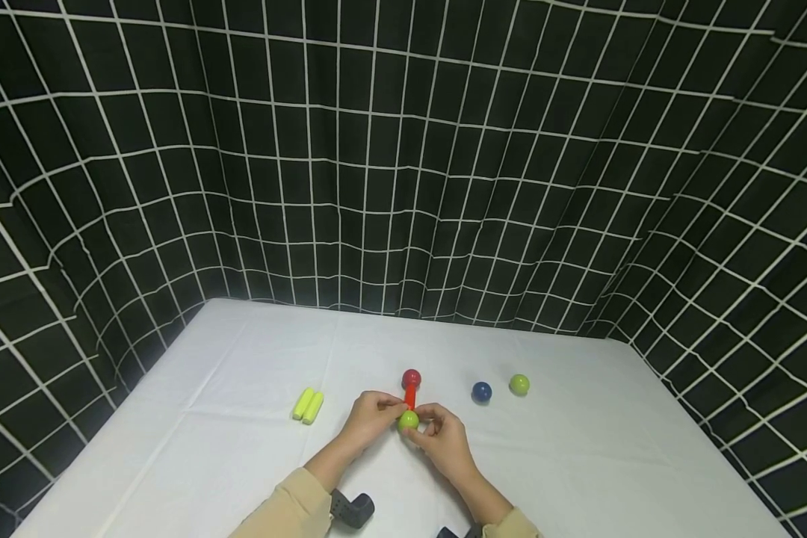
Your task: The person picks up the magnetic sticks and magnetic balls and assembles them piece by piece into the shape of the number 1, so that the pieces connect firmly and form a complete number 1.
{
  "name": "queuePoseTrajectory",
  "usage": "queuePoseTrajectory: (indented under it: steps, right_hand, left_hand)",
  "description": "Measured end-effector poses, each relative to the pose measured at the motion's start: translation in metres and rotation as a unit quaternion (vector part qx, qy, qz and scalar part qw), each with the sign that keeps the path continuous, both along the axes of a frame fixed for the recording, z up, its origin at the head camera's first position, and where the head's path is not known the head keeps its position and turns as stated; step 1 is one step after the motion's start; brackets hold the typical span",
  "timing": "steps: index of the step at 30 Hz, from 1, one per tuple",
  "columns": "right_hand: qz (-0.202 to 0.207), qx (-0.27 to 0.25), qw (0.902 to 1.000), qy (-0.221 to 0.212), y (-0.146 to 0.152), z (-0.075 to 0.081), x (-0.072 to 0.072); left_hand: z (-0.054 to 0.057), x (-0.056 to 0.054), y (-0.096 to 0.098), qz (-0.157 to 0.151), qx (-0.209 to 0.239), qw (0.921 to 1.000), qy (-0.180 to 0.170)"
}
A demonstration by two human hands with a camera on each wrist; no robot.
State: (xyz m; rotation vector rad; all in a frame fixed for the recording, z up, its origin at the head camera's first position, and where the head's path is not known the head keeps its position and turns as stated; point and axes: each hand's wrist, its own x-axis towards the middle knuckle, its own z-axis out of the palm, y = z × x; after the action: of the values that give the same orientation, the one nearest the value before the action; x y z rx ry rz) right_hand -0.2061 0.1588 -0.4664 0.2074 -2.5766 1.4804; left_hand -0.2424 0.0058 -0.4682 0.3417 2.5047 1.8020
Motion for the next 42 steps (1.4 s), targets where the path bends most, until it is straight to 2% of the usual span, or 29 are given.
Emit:
queuePoseTrajectory:
  steps: [10, 19, 25, 32, 36, 42]
  right_hand:
    - [0.01, -0.005, 0.9999, 0.005, 0.001, 0.0, 0.0]
    - [0.003, -0.005, 0.9999, 0.008, 0.001, -0.001, 0.0]
    - [-0.003, -0.003, 0.9999, 0.014, -0.001, -0.001, 0.001]
    - [0.003, -0.01, 0.9999, -0.011, 0.0, 0.001, 0.0]
    - [0.002, -0.008, 0.9998, -0.018, 0.0, 0.002, 0.0]
    - [-0.001, -0.009, 0.9997, -0.023, 0.0, 0.001, 0.0]
  left_hand:
    - [0.001, 0.004, -0.008, -0.004, -0.011, 0.9999, -0.009]
    - [0.002, 0.005, -0.027, -0.015, -0.011, 0.9998, -0.011]
    - [0.006, 0.004, -0.042, 0.008, -0.025, 0.9996, -0.006]
    - [0.013, 0.004, -0.058, 0.037, -0.045, 0.9983, 0.01]
    - [0.016, 0.005, -0.067, 0.046, -0.051, 0.9974, 0.022]
    - [0.018, 0.005, -0.079, 0.055, -0.07, 0.9958, 0.019]
